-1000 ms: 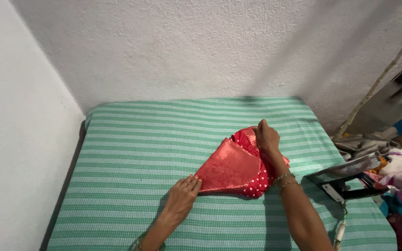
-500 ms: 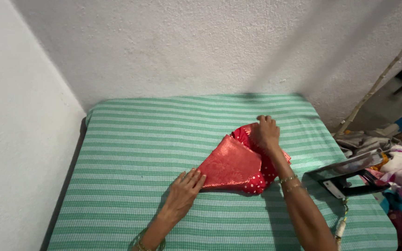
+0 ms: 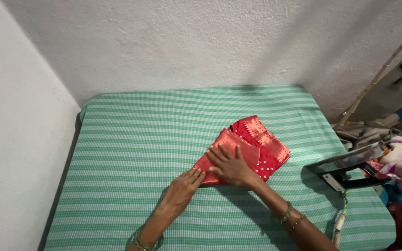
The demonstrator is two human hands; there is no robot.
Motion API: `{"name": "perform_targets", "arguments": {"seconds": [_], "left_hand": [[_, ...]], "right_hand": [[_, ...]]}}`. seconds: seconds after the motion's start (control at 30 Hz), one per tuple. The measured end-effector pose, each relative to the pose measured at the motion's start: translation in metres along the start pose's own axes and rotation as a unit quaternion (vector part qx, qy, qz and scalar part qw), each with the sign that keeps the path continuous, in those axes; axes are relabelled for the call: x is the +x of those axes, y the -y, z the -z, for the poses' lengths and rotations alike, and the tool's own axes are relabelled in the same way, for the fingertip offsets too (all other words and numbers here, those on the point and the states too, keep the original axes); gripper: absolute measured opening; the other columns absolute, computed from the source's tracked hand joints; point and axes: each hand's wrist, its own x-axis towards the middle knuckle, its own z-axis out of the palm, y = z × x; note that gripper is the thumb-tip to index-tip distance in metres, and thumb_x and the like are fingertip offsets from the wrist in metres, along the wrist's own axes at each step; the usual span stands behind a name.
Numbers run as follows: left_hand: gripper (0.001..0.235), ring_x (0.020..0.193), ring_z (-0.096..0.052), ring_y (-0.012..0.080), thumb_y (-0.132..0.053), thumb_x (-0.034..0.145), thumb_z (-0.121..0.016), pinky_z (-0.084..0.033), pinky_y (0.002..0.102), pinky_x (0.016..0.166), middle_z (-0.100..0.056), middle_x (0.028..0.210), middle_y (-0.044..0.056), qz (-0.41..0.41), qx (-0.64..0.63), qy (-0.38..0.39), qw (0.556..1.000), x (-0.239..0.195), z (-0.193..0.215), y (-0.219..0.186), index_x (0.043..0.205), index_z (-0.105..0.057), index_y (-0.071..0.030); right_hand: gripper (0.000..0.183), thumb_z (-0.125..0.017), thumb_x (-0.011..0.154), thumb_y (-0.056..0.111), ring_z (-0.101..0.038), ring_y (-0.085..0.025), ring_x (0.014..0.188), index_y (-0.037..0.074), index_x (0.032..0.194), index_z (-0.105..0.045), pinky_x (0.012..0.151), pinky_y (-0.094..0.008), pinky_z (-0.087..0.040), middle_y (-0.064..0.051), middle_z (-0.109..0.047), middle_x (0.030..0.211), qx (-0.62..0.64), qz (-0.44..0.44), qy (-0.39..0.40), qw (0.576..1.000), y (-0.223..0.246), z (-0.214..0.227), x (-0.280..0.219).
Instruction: The person irons a red and white polka dot garment by hand using an iron on a padded surface, folding the garment between ironing passes and finally placing it onto a pile of other clothes.
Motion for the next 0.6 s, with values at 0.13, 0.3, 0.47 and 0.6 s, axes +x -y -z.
{"name": "perform_targets", "arguments": {"seconds": [0.13,0.3,0.47,0.6], "left_hand": [[0.051,0.136,-0.053,0.0310,0.006,0.086,-0.052,-0.042,0.042,0.113,-0.059,0.143,0.019,0.005,-0.016,0.005,1.000,0.000,0.003,0.000,0.136,-0.059,0.001],[0.055,0.134,-0.054,0.0306,0.009,0.083,-0.051,-0.042,0.041,0.111,-0.059,0.142,0.020,0.008,-0.026,0.004,1.000,0.001,0.008,0.000,0.136,-0.059,0.001],[0.055,0.133,-0.056,0.0312,0.010,0.083,-0.053,-0.044,0.040,0.110,-0.061,0.141,0.019,0.035,-0.069,-0.008,0.997,0.003,0.015,0.000,0.137,-0.060,-0.001],[0.054,0.132,-0.056,0.0308,0.006,0.080,-0.056,-0.044,0.041,0.109,-0.063,0.138,0.017,0.051,-0.103,-0.030,0.993,0.003,0.019,-0.001,0.133,-0.062,-0.002]], "right_hand": [[0.076,-0.010,0.101,0.063,0.009,-0.031,0.156,0.023,0.164,0.000,0.118,-0.068,0.012,-0.002,0.007,0.171,-0.010,-0.050,-0.004,0.999,-0.031,0.009,0.005],[0.073,-0.024,0.101,0.061,0.001,-0.028,0.159,0.031,0.165,-0.007,0.120,-0.071,0.000,0.002,-0.001,0.174,0.014,-0.136,-0.065,0.989,-0.065,0.008,0.005],[0.083,-0.040,0.094,0.068,0.001,-0.031,0.159,0.029,0.163,-0.015,0.121,-0.064,0.002,-0.007,-0.002,0.173,0.120,-0.063,-0.157,0.978,-0.095,-0.008,-0.024],[0.089,-0.049,0.091,0.066,-0.005,-0.033,0.158,0.020,0.163,-0.021,0.122,-0.062,0.001,-0.012,-0.008,0.171,0.051,0.030,-0.265,0.962,-0.089,-0.027,-0.081]]}}
